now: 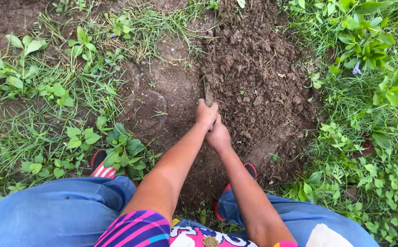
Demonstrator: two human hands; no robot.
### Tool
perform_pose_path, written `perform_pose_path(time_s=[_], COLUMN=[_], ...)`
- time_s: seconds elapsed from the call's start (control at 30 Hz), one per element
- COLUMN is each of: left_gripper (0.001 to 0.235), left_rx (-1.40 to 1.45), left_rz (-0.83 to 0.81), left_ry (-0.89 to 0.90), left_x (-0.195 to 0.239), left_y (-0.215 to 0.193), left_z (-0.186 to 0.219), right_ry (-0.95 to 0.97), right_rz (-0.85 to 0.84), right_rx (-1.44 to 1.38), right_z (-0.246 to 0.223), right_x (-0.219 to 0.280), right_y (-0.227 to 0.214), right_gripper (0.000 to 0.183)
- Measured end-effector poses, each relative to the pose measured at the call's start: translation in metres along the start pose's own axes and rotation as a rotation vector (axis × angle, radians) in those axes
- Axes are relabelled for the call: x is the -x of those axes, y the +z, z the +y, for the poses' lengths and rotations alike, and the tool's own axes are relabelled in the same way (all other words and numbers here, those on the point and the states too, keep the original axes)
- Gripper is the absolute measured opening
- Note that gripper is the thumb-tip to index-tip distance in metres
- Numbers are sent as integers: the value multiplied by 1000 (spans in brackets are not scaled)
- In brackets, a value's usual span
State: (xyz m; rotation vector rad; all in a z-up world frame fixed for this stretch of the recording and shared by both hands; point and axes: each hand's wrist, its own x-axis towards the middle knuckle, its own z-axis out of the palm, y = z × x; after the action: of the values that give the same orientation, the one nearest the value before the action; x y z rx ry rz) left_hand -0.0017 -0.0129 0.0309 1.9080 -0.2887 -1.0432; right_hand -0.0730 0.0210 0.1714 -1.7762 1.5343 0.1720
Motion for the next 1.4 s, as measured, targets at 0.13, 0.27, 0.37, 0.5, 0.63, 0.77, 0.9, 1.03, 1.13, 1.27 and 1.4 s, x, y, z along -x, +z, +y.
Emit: perform_pose_path(time_s=[0.13, 0.27, 0.37, 0.5, 0.63, 0.77, 0.9, 1.03, 1.13, 1.27, 1.4], left_gripper=[32, 39, 37, 32, 34, 53, 64, 60, 55, 45, 44], left_rx=[-149, -44, 49, 305, 410, 141, 24, -53, -168, -165, -296], left_rz=[-172, -95, -73, -36, -68, -102, -153, -133, -81, -51, -180], left_ry=[-84, 236, 141, -88, -299, -130, -155, -103, -35, -23, 57], left_x=[30, 78, 119, 167, 160, 115, 79, 86, 83, 96, 126], left_y=[11, 13, 8, -13, -35, -53, -53, -49, -37, -18, -2], left_z=[60, 86, 70, 12, -42, -80, -92, -102, -90, -57, 3], right_ry=[-81, 6, -102, 71, 62, 79, 89, 87, 58, -24, -137], right_rz=[168, 202, 185, -88, -206, -158, -151, -132, -69, -10, 191], right_rx=[-351, -303, -99, 203, 309, 256, 179, 187, 171, -55, -337], right_z=[7, -3, -6, -7, -12, -9, 7, 37, 57, 76, 73], right_x=[15, 63, 107, 153, 158, 131, 99, 96, 84, 87, 108], right_y=[-20, -60, -87, -84, -46, -1, 33, 61, 64, 48, 11], right_gripper=[61, 65, 68, 70, 73, 86, 92, 94, 93, 82, 64])
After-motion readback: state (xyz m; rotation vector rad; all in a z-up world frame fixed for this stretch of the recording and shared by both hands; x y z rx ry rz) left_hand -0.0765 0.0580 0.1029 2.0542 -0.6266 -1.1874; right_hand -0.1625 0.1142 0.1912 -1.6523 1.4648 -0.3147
